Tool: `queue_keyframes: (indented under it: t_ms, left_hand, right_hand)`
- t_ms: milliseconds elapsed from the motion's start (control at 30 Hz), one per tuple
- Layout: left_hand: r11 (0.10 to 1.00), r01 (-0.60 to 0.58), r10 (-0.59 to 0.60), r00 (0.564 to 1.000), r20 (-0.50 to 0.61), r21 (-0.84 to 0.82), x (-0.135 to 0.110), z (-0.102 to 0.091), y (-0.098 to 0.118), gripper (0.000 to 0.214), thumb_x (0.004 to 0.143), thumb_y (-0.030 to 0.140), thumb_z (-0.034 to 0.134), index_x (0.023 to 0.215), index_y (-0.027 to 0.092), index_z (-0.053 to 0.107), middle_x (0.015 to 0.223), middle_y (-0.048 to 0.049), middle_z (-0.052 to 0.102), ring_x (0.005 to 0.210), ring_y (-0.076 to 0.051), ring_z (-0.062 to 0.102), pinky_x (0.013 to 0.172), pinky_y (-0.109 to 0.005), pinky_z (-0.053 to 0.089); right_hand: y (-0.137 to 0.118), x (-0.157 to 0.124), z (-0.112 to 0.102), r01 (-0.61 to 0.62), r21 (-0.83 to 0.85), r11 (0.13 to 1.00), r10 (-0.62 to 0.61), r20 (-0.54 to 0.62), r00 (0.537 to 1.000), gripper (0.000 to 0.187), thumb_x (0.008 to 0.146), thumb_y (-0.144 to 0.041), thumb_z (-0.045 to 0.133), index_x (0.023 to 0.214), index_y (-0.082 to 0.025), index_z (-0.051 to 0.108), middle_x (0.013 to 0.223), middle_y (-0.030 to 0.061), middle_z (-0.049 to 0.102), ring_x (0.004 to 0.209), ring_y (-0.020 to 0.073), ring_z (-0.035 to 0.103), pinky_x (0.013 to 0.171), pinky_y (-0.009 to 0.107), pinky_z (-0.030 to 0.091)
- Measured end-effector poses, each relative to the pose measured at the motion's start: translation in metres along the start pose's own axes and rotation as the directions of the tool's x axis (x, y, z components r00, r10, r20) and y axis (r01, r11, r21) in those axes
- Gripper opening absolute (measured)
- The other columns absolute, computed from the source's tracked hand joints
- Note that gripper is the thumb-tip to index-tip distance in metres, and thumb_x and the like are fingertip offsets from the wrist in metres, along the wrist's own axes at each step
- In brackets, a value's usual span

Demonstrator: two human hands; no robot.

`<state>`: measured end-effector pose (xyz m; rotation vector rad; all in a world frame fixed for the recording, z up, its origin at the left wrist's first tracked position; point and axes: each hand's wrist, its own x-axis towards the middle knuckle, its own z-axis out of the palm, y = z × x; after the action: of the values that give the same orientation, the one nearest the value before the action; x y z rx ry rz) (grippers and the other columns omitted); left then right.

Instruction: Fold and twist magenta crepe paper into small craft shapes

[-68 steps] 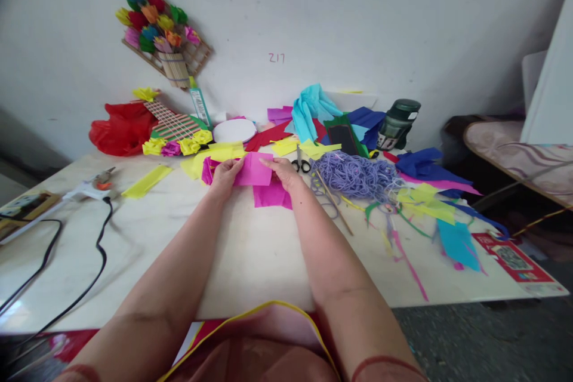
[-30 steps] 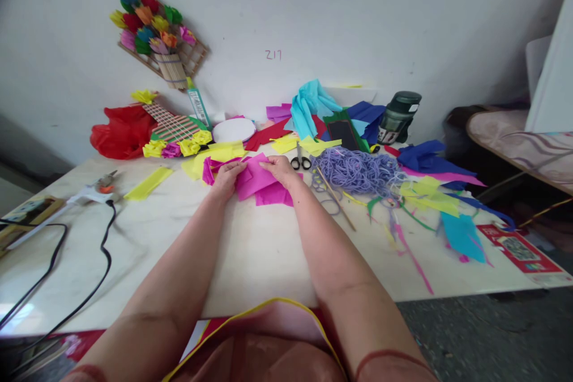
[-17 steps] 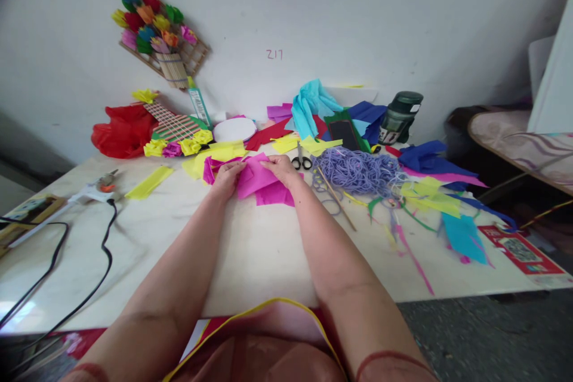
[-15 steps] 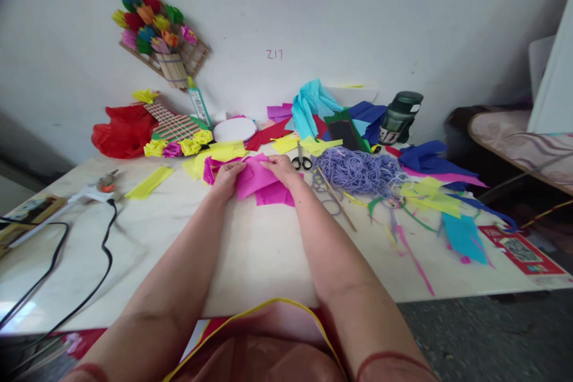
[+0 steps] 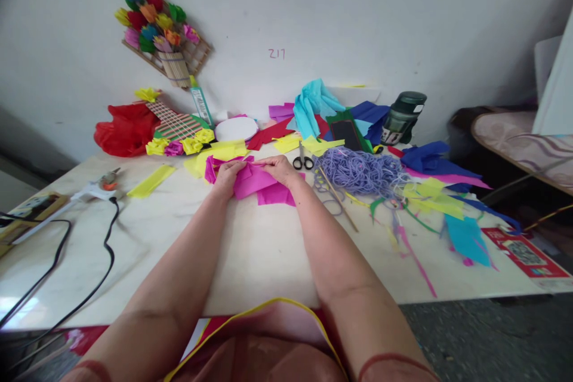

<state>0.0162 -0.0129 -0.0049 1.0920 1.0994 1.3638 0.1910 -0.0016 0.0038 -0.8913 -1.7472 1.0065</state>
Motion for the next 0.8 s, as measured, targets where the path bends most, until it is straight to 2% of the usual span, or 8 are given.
queue_keyframes:
  t_ms: [200, 333, 600, 800]
  left_hand:
    - [0.999, -0.003, 0.004, 1.0, 0.028, -0.04, -0.0012, 0.0018, 0.0014, 0.021, 0.059, 0.033, 0.071, 0.062, 0.014, 0.063, 0.051, 0.001, 0.057, 0.047, -0.011, 0.048, 0.048, -0.024, 0.036]
    - [0.999, 0.006, -0.005, 0.999, 0.035, -0.039, 0.0006, 0.0001, -0.0011, 0.02, 0.06, 0.033, 0.071, 0.064, 0.015, 0.065, 0.054, 0.0001, 0.059, 0.049, -0.012, 0.05, 0.05, -0.024, 0.037]
    - [1.0, 0.016, -0.016, 1.0, 0.015, -0.021, 0.0003, 0.0013, -0.0005, 0.023, 0.06, 0.035, 0.072, 0.066, 0.014, 0.066, 0.057, -0.001, 0.06, 0.055, -0.013, 0.052, 0.056, -0.025, 0.039]
    - [1.0, 0.005, -0.005, 1.0, 0.002, 0.011, -0.0001, 0.0012, 0.0001, 0.024, 0.059, 0.037, 0.072, 0.063, 0.015, 0.065, 0.053, -0.0002, 0.057, 0.054, -0.014, 0.052, 0.054, -0.026, 0.038]
  right_hand:
    - [0.0038, 0.0015, -0.0011, 0.082, -0.128, 0.988, -0.076, 0.057, 0.995, 0.037, 0.069, -0.005, 0.048, 0.087, -0.022, 0.076, 0.095, -0.0007, 0.073, 0.098, 0.0171, 0.067, 0.096, 0.03, 0.047]
    - [0.002, 0.001, -0.0003, 0.077, -0.205, 0.976, -0.064, 0.067, 0.996, 0.04, 0.068, -0.002, 0.047, 0.086, -0.023, 0.076, 0.094, -0.0027, 0.073, 0.097, 0.0165, 0.067, 0.093, 0.029, 0.049]
    - [-0.0024, 0.0011, 0.0028, 0.072, -0.276, 0.958, -0.056, 0.065, 0.996, 0.037, 0.069, -0.001, 0.05, 0.087, -0.022, 0.076, 0.092, -0.0008, 0.073, 0.093, 0.0167, 0.069, 0.089, 0.027, 0.052]
    - [-0.0049, 0.0008, 0.0035, 0.073, -0.282, 0.957, -0.061, 0.051, 0.997, 0.039, 0.067, 0.0, 0.05, 0.085, -0.023, 0.076, 0.091, -0.0011, 0.073, 0.091, 0.0182, 0.069, 0.089, 0.029, 0.053]
